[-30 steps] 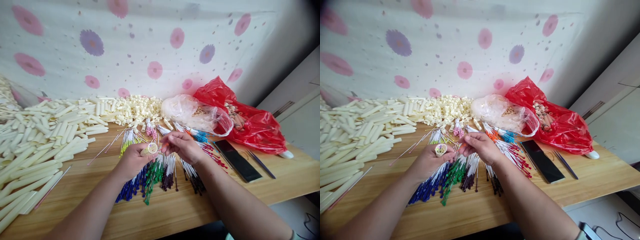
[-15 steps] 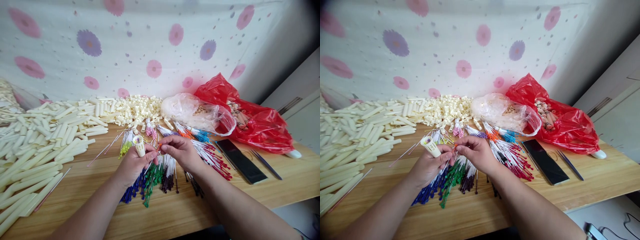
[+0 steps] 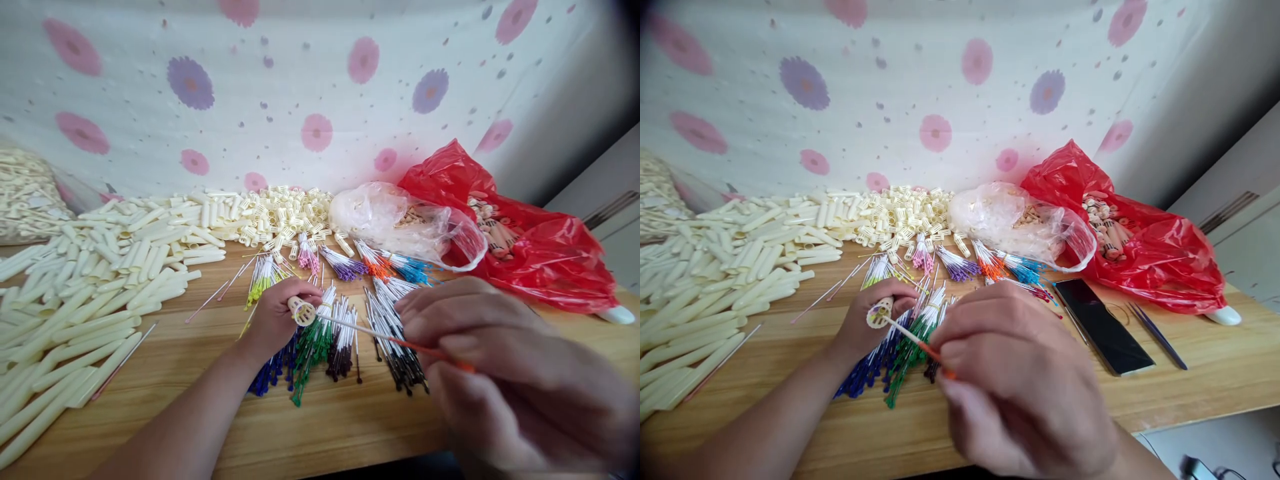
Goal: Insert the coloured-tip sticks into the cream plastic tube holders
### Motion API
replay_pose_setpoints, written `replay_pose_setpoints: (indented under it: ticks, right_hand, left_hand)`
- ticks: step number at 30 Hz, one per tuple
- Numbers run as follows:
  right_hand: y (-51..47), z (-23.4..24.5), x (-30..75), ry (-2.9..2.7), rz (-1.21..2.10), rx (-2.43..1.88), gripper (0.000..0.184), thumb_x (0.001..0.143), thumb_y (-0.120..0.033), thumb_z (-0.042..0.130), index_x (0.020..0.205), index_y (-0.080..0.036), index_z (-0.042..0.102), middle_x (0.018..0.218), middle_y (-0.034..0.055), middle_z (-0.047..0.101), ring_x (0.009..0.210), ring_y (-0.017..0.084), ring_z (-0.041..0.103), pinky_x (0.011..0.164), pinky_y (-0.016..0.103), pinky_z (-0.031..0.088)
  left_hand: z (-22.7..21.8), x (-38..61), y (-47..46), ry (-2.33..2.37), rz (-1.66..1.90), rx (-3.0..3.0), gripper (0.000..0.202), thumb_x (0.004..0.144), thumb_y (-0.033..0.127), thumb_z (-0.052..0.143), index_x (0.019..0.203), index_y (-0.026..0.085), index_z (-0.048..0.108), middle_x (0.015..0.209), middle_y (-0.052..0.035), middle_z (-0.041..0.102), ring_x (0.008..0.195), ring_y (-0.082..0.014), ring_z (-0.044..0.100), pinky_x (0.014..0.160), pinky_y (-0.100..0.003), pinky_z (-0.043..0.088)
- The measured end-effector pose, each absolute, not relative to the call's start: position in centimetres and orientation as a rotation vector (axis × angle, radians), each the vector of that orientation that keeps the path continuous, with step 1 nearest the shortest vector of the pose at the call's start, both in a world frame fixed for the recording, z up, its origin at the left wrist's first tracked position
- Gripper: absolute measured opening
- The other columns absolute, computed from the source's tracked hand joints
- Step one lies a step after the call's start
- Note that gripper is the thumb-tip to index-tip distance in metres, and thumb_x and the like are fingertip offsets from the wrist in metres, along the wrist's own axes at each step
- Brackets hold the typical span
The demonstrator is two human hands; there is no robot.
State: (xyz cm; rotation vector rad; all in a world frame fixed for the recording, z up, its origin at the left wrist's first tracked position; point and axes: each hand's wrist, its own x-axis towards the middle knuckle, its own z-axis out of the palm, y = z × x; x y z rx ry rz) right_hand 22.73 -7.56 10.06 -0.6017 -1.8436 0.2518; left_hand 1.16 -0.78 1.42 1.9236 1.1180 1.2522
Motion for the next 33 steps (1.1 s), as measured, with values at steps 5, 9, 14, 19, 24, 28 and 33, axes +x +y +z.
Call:
replay_pose_setpoints:
  ticks: [5,9,14,19,24,28,33]
  right_hand:
    - [-6.7,10.1,21.3,-2.006,0.1,-0.506,0.02,0.079,-0.009,0.063,0.093,-0.022,0.064,0.08,0.0076,0.072,0.077,0.018,0.069,0.07,0.03,0.058]
    - [-5.9,8.9,20.1,-1.998,0.058,-0.485,0.021,0.08,-0.009,0.058,0.094,-0.024,0.062,0.081,0.0065,0.071,0.077,0.017,0.068,0.07,0.031,0.058]
    - [-5.2,7.2,19.1,-1.845,0.161,-0.571,0.024,0.08,-0.006,0.059,0.098,-0.023,0.06,0.081,0.0066,0.069,0.075,0.017,0.066,0.067,0.032,0.056]
    - [-3.7,5.8,19.3,-1.731,0.293,-0.657,0.018,0.082,-0.008,0.061,0.092,-0.023,0.062,0.081,0.0033,0.068,0.078,0.016,0.064,0.07,0.032,0.053]
    - [-2.6,5.1,20.0,-1.93,0.12,-0.709,0.018,0.083,-0.009,0.059,0.097,-0.021,0.065,0.092,0.0071,0.064,0.084,0.018,0.06,0.072,0.033,0.051]
    - [-2.3,4.6,20.1,-1.966,0.008,-0.71,0.022,0.082,-0.009,0.059,0.099,-0.023,0.064,0.093,0.006,0.06,0.083,0.017,0.056,0.07,0.033,0.048]
    - [-2.1,4.6,20.1,-1.953,0.018,-0.718,0.014,0.082,-0.011,0.061,0.09,-0.022,0.062,0.087,0.0041,0.056,0.081,0.016,0.054,0.068,0.031,0.047]
  left_hand:
    - [1.7,1.5,-1.0,1.169,1.201,1.942,0.014,0.079,0.031,0.064,0.075,0.018,0.068,0.072,-0.002,0.067,0.068,-0.0155,0.061,0.065,-0.027,0.047]
    - [1.7,1.5,-1.0,1.151,1.192,1.976,0.013,0.081,0.029,0.062,0.076,0.018,0.067,0.072,-0.0014,0.066,0.068,-0.0153,0.059,0.066,-0.028,0.046]
    - [0.8,0.7,-0.5,1.131,1.223,2.082,0.011,0.081,0.029,0.064,0.085,0.019,0.066,0.078,-0.001,0.063,0.074,-0.0161,0.057,0.071,-0.028,0.045]
    - [0.8,-0.1,-0.4,1.103,1.167,2.21,0.036,0.085,0.048,0.054,0.107,0.02,0.058,0.099,-0.0066,0.059,0.095,-0.0215,0.055,0.085,-0.034,0.044]
    - [1.1,-0.2,-0.7,1.07,1.117,2.277,0.042,0.093,0.049,0.034,0.118,0.02,0.051,0.109,-0.0097,0.054,0.107,-0.0233,0.049,0.095,-0.038,0.04]
    - [1.1,0.0,-0.6,1.131,1.157,2.336,0.04,0.094,0.049,0.032,0.108,0.02,0.056,0.101,-0.0084,0.053,0.099,-0.022,0.051,0.088,-0.037,0.043]
    - [1.2,0.0,-0.8,1.175,1.238,2.391,0.038,0.093,0.048,0.036,0.1,0.019,0.06,0.094,-0.0074,0.053,0.09,-0.0203,0.053,0.078,-0.033,0.046]
